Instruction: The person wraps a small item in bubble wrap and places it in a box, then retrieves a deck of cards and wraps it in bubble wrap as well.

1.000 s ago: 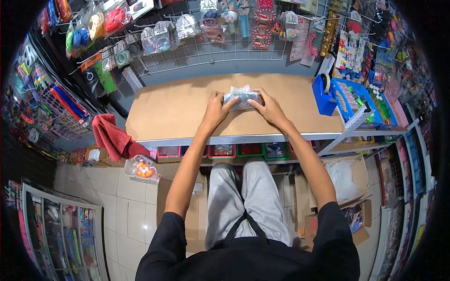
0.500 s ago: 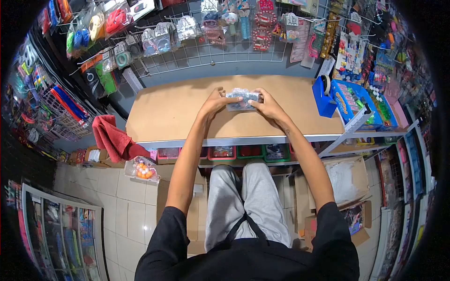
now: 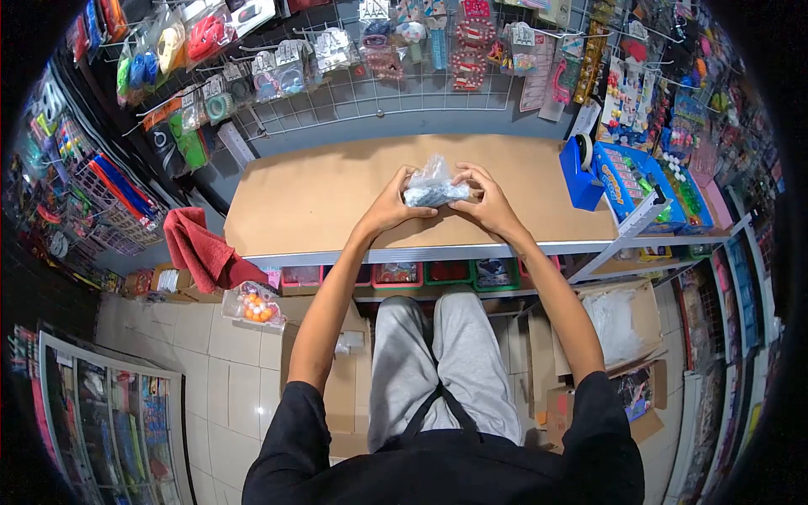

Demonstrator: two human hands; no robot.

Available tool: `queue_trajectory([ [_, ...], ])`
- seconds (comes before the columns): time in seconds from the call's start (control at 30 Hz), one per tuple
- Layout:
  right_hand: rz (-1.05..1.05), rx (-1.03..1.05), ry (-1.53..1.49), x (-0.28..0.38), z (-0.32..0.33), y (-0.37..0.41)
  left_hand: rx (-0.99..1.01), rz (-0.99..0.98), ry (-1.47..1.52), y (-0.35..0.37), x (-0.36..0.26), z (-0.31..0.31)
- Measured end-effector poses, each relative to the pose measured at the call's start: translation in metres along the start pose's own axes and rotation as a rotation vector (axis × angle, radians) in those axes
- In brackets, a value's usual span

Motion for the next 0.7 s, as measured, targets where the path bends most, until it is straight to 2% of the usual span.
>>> queue_trajectory([
  [0.07,0.04,0.052,0.014,-0.001,-0.001,0.0,0.018,-0.035,-0.071,0.001,0.001,0.0],
  [0.17,-0.048,0.125,-0.222,-0.02,0.002,-0.012,0.034,-0.108,-0.165,0.004,-0.008,-0.003],
  [0.27,0.021,0.019,-0.189,-0.011,0.01,-0.015,0.07,-0.193,-0.244,0.004,-0.013,-0.007],
  [0.37,0.052,0.147,-0.101,0.0,0.006,-0.021,0.103,-0.213,-0.284,0.005,-0.024,-0.01],
  [0.47,0.04,0.116,0.163,0.014,0.011,-0.025,0.1,-0.186,-0.291,0.007,-0.02,-0.01],
  [0.57,-0.066,0.092,-0.003,0.017,0.008,-0.019,0.057,-0.168,-0.275,0.007,-0.022,-0.007],
  [0.7,-0.031,-0.005,-0.118,0.0,-0.002,-0.015,0.012,-0.203,-0.265,0.009,-0.028,-0.007],
])
Point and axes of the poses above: each hand's wrist, its own y-axis away from the middle knuckle, its own z-axis out of the back of the hand, x = y × z, the point moved 7 cm from there along -y, towards the middle knuckle, and after that the axes turned 12 degrees about -z, right-handed, at the moved point
